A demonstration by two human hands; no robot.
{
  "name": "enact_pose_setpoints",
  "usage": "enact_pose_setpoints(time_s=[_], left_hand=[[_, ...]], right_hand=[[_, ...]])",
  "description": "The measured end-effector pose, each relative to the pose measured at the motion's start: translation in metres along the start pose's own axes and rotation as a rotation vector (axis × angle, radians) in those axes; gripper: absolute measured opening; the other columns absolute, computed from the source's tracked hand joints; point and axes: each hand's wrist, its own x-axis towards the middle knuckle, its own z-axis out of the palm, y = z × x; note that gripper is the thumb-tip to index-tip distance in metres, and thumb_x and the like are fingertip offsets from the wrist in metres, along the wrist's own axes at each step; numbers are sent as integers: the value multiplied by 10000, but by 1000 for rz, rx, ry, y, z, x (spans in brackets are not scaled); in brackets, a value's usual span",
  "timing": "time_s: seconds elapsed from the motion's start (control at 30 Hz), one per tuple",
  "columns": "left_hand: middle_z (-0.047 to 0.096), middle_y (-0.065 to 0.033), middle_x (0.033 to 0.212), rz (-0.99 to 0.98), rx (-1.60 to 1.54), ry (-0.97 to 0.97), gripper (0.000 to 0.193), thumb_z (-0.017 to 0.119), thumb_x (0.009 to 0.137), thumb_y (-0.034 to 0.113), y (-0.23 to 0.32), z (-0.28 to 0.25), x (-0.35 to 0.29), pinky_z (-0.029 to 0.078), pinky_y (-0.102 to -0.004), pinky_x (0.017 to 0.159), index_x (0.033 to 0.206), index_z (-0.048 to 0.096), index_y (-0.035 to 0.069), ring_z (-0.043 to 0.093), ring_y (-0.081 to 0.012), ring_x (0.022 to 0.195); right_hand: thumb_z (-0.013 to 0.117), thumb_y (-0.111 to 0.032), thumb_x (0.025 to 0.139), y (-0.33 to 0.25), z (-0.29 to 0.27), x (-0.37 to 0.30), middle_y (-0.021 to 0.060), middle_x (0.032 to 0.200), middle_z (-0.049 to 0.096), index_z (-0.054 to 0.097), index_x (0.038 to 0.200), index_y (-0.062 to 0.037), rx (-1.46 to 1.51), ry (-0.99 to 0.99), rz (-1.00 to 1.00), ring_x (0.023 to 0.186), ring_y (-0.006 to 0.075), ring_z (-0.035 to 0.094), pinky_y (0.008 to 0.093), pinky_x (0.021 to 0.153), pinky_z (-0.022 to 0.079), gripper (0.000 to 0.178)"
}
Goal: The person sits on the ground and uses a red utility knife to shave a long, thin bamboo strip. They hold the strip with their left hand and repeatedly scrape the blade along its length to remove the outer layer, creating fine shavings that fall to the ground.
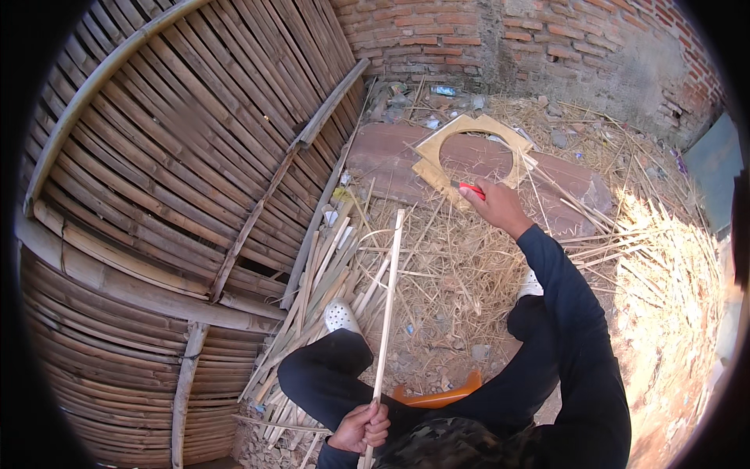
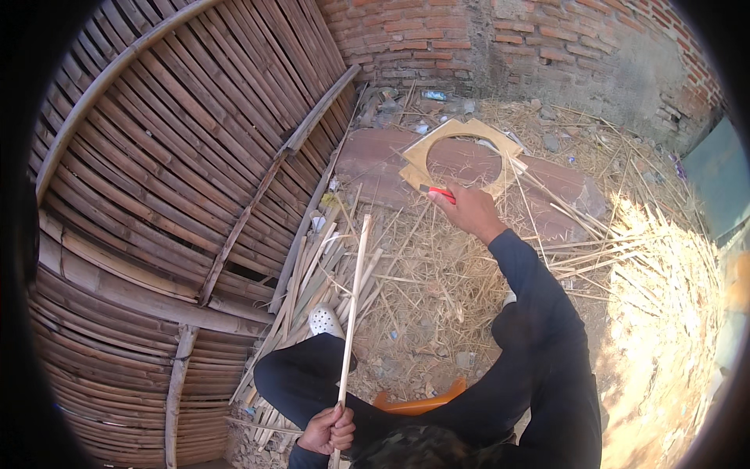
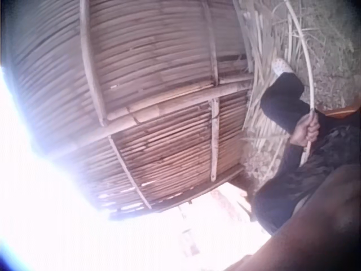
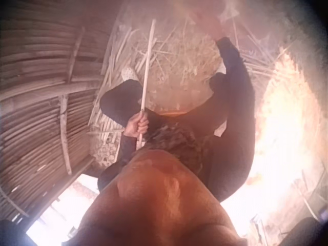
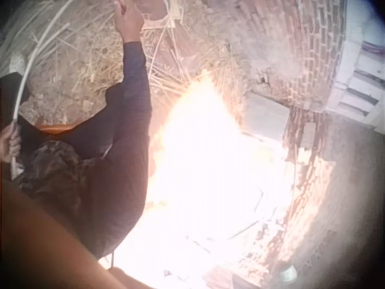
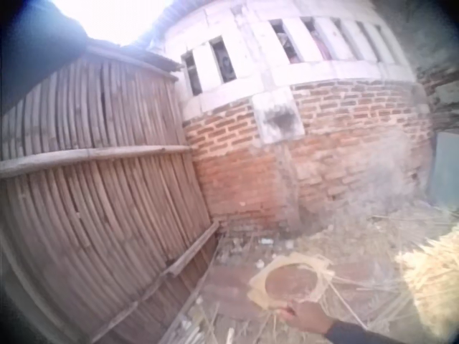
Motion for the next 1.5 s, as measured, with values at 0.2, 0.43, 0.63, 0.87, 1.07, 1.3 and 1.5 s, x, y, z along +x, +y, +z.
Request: enact_pose_setpoints(time_s=[0.2,0.43,0.63,0.87,1.07,1.3,1.5], left_hand=[[274,36,580,-73,-96,-166,430,365,1017,441,0,50,-8,215,-240,423,740,373,113,226,-76,456],[237,52,547,-83,-158,-302,433,375,1011,451,2,53,-16,180,-244,394,722,365,128,182,-74,422],[250,52,575,-76,-261,-415,417,364,1016,449,-5,23,-14,185,-241,417,746,367,132,195,-70,443],[249,51,572,-67,-236,-389,420,364,1016,453,-8,27,-31,184,-244,417,743,369,132,197,-71,441],[248,55,571,-53,-200,-345,422,373,1013,454,-7,34,-46,182,-240,419,737,368,136,198,-66,440],[249,57,572,-22,-208,-341,417,367,1016,449,2,33,-54,184,-236,420,737,365,139,206,-61,442],[255,55,575,-26,-203,-320,418,361,1017,451,12,34,-55,185,-237,418,739,365,140,207,-61,441]], right_hand=[[563,-410,908,-80,-81,-14,160,800,618,581,958,-31,180,61,-339,742,364,620,459,648,474,383],[517,-182,922,-76,-76,-25,157,885,612,521,1247,-4,397,-55,-305,764,289,609,381,705,483,370],[456,-135,966,-100,-60,-40,131,840,650,493,1255,-14,629,-117,-211,726,279,630,375,689,491,316],[466,-189,990,-115,-60,-51,81,744,629,530,1077,-13,749,-191,-151,550,184,590,330,567,471,207],[441,-207,1026,-128,-71,-56,34,732,585,482,1184,30,1120,-391,36,455,34,468,185,401,377,288],[416,-174,1020,-141,-68,-59,67,811,603,451,1230,33,1318,-493,52,454,35,461,188,381,380,297],[387,-65,978,-149,-65,-57,85,878,602,446,1215,19,1408,-528,83,502,52,479,203,423,401,258]])
